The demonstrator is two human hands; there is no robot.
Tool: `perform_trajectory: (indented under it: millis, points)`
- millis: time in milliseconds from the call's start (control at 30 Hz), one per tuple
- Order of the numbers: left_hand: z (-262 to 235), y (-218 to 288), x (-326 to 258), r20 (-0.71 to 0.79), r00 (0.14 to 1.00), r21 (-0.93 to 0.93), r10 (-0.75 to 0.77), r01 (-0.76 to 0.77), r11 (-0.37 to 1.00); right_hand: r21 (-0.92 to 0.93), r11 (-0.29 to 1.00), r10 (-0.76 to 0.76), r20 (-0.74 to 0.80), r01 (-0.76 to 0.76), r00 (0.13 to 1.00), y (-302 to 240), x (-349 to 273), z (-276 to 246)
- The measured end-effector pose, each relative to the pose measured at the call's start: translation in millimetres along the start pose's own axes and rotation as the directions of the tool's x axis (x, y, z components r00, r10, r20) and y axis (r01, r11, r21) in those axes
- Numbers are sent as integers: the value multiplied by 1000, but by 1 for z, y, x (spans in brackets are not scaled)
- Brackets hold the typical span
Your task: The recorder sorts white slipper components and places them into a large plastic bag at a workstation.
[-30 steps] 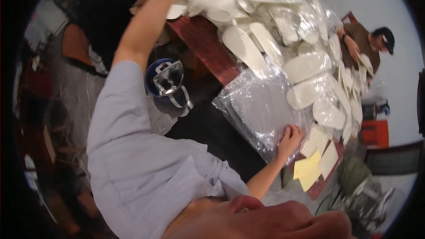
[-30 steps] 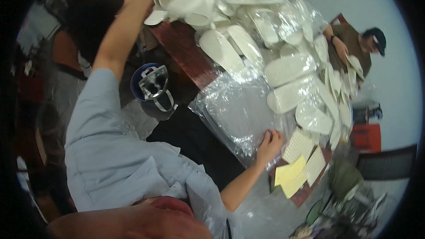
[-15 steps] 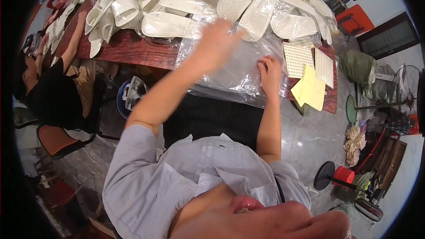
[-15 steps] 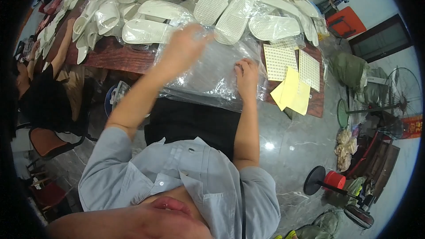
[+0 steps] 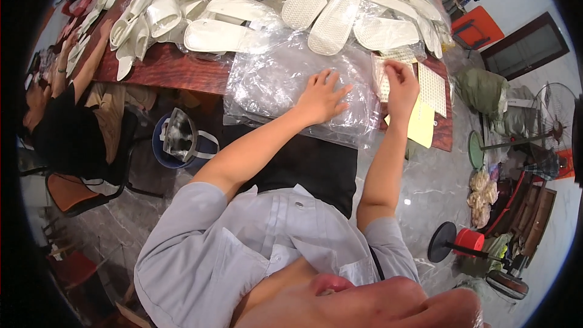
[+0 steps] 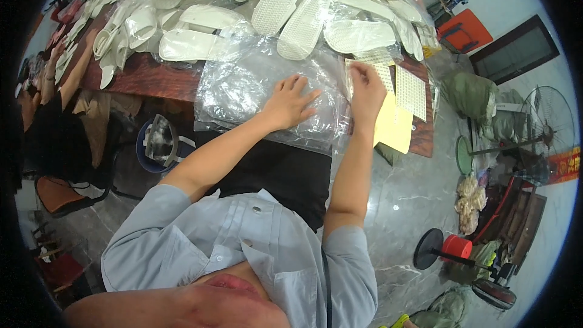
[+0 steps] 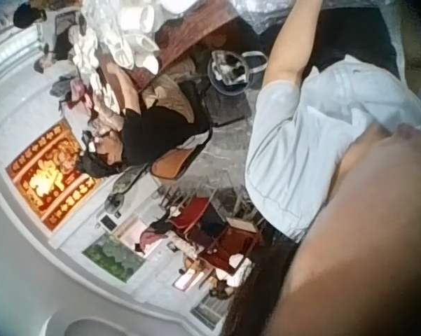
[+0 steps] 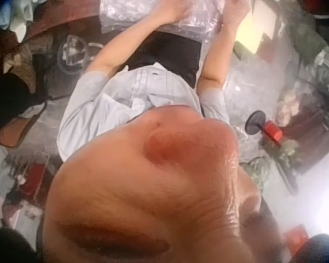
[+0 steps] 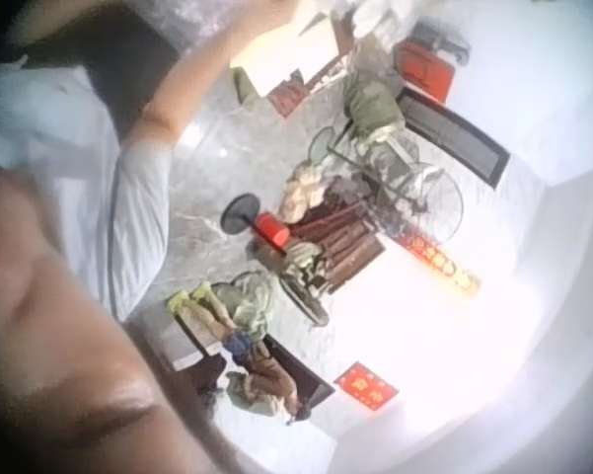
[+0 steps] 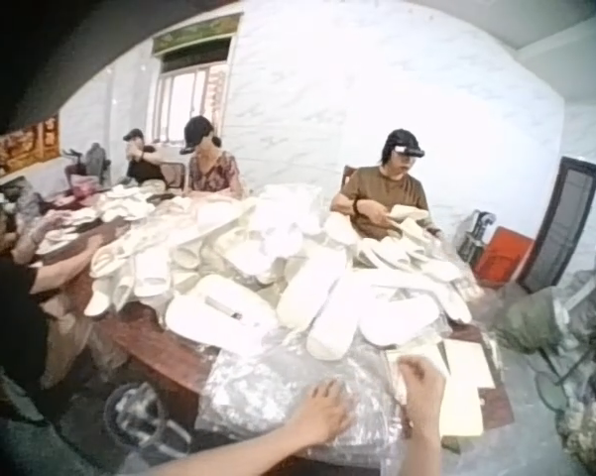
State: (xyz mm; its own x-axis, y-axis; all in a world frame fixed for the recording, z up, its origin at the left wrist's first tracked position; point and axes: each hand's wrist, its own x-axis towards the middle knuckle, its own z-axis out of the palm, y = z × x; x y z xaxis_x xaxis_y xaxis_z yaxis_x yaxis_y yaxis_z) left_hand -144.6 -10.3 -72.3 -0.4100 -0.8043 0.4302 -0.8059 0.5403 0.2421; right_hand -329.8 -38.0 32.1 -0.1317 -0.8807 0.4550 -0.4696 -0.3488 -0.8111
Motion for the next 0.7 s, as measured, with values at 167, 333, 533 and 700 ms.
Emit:
perform_trajectory:
  millis: [167,333,533,700]
  points:
    - [-6,10,11,120,992,10,-42,41,999,-710,611,-397,109,351,911,91,95,0]
    - [-38,21,40,432,893,77,-131,108,991,-767,342,-361,426,543,829,125,129,25]
    - [-30,26,57,544,820,132,-178,126,983,-642,450,-417,464,621,782,124,170,9]
    - [-26,22,55,501,846,151,-183,123,981,-593,538,-583,252,599,773,99,204,-10]
